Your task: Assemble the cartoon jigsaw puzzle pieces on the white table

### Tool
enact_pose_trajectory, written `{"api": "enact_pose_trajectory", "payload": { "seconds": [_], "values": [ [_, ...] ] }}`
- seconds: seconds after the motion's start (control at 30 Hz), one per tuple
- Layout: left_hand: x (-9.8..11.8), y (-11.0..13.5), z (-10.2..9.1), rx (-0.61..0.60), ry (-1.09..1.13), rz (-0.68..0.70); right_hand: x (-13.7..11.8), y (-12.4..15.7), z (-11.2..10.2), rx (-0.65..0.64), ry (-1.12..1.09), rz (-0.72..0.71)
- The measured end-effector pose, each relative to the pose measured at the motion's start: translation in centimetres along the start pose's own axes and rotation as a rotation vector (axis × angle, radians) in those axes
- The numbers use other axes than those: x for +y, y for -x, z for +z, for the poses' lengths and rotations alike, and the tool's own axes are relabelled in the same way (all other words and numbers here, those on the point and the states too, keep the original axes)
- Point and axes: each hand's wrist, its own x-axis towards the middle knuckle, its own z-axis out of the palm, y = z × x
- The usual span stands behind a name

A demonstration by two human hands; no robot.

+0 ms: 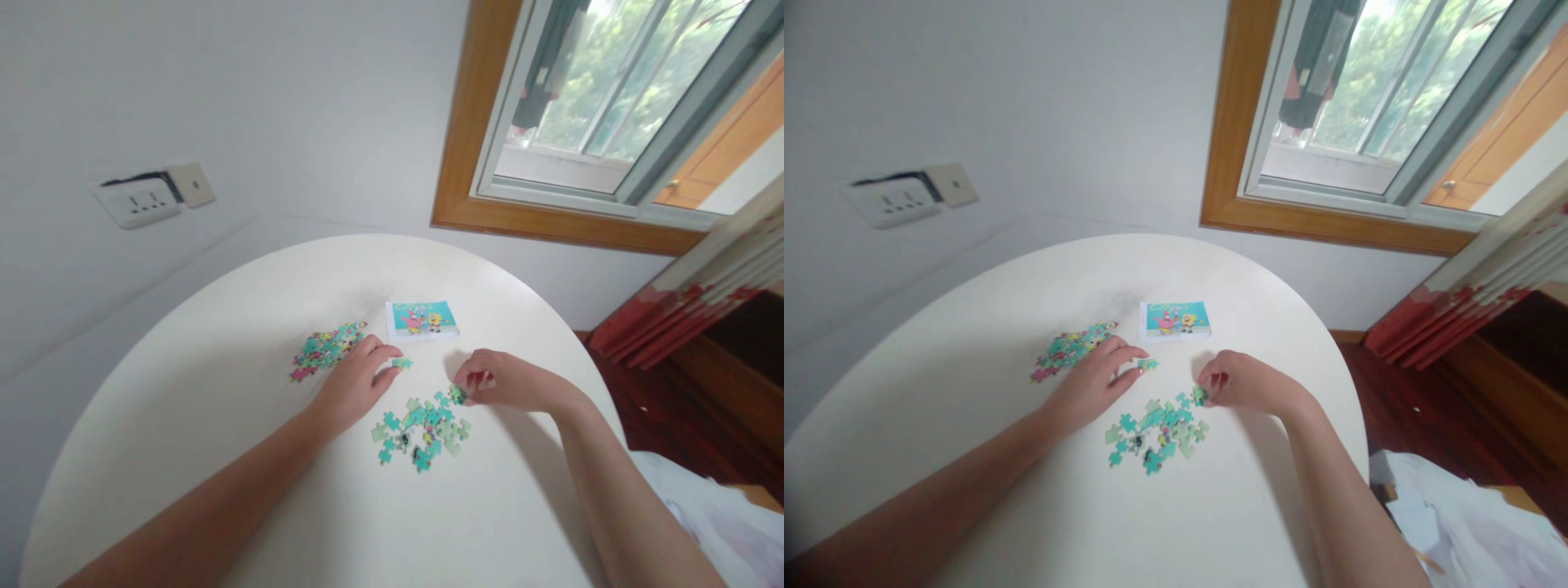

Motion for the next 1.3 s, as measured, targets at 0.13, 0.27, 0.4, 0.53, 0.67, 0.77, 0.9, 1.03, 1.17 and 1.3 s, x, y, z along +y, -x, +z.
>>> {"api": "enact_pose_trajectory", "payload": {
  "seconds": [0.13, 0.27, 0.4, 0.53, 0.67, 0.77, 0.9, 1.03, 1.17, 1.3],
  "values": [
    [-0.1, 0.0, 0.0, -0.002, -0.013, 0.001, 0.0, -0.4, 0.3, 0.012, 0.007, -0.007],
    [-0.2, -0.1, 0.0, 0.003, -0.028, 0.015, 0.2, -0.5, 0.5, 0.04, -0.001, -0.02],
    [-0.1, 0.0, 0.0, 0.007, -0.007, 0.015, 0.6, -0.7, 0.5, 0.052, -0.02, -0.021],
    [0.0, 0.0, 0.0, -0.005, -0.007, 0.005, 1.0, -0.7, 0.4, 0.083, -0.023, 0.005],
    [0.0, 0.0, -0.1, -0.01, -0.012, 0.006, 1.0, -0.7, 0.4, 0.101, -0.041, 0.005],
    [0.0, 0.0, -0.1, -0.01, -0.012, 0.004, 1.0, -0.7, 0.3, 0.116, -0.04, 0.014],
    [0.2, 0.0, -0.2, -0.011, -0.014, 0.007, 1.0, -0.6, 0.1, 0.115, -0.045, 0.003],
    [0.2, 0.0, -0.2, -0.01, -0.001, 0.012, 1.0, -0.6, -0.1, 0.15, -0.022, -0.008],
    [0.1, 0.0, -0.2, -0.004, -0.004, 0.024, 0.9, -0.6, -0.2, 0.186, 0.007, -0.004],
    [0.1, 0.0, -0.1, -0.008, -0.018, 0.021, 1.0, -0.8, -0.1, 0.218, 0.054, 0.013]
  ]
}}
